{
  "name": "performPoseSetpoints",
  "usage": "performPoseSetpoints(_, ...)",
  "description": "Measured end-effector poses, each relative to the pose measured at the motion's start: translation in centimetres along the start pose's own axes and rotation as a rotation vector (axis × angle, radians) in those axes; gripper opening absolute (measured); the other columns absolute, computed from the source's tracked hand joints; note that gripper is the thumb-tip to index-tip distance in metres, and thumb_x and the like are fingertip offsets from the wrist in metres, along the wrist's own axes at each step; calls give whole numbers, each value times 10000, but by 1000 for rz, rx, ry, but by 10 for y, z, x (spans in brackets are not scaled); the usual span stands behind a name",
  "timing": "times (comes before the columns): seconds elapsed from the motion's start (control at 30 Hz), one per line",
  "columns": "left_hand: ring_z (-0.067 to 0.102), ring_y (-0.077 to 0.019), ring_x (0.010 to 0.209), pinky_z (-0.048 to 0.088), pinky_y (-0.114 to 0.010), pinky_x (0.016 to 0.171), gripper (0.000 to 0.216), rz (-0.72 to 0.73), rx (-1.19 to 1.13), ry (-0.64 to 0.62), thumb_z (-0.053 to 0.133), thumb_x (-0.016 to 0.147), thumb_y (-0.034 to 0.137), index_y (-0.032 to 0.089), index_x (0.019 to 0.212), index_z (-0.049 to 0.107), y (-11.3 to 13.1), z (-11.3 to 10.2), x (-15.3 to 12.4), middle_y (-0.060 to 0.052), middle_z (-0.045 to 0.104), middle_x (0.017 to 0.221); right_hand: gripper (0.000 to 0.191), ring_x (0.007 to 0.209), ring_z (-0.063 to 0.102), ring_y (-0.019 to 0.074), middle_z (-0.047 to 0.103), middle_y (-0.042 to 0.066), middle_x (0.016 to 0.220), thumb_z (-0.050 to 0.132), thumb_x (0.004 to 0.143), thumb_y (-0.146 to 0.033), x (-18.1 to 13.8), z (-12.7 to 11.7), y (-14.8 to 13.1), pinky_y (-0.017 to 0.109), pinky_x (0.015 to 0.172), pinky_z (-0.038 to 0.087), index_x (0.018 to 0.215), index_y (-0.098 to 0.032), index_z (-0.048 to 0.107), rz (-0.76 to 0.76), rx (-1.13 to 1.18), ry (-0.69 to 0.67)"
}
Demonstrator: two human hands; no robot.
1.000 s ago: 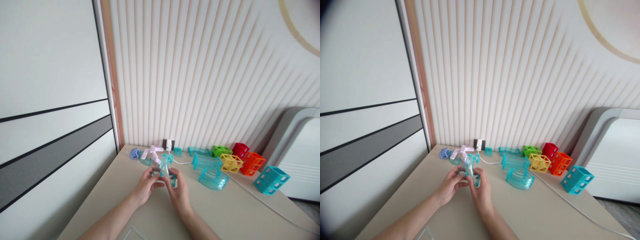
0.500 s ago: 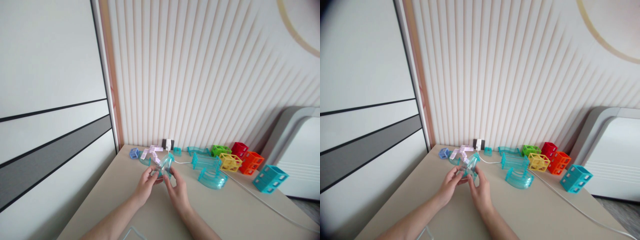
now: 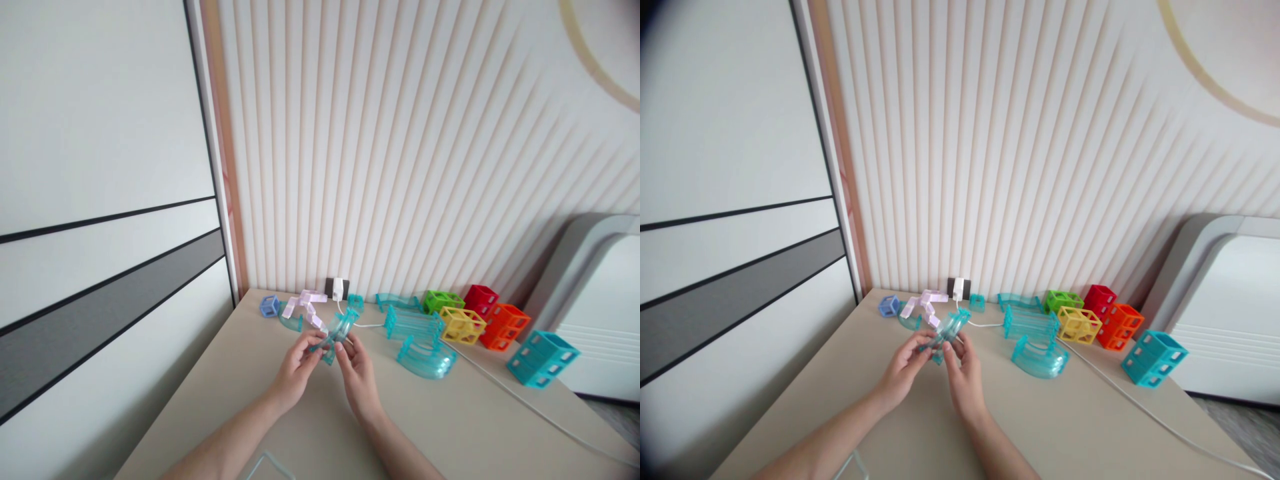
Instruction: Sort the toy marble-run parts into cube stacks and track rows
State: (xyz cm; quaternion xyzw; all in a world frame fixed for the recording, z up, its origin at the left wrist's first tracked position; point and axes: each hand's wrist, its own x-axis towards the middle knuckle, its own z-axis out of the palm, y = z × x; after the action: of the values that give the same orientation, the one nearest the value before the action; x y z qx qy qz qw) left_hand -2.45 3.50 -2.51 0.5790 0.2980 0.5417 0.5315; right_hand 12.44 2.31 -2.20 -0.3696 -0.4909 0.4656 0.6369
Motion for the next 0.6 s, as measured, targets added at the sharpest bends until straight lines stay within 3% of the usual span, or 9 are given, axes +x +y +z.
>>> performPoseSetpoints(0.2,571,-241,1186,524,-357,963,193,138,245,-87,558,963,320,225,1108,643,2,-3,-4,-98,555,1266,393,976,721,268,767,101,1071,700,861,-458,2,1,-4,430,898,557,1155,-209,624,21,74,0)
performPoseSetpoints(0.37,520,-246,1264,481,-381,1038,337,245,409,-147,601,929,236,276,1263,578,2,-5,-6,-94,529,1335,394,954,723,258,774,83,1044,715,840,-484,2,2,-5,402,882,560,1128,-226,635,16,112,18)
performPoseSetpoints(0.6,581,-222,1191,459,-385,1050,207,333,526,-116,548,962,226,255,1138,654,8,-6,-4,-86,621,1236,379,997,709,244,760,75,1083,709,850,-474,-1,4,-6,385,911,548,1141,-245,627,-19,134,-10)
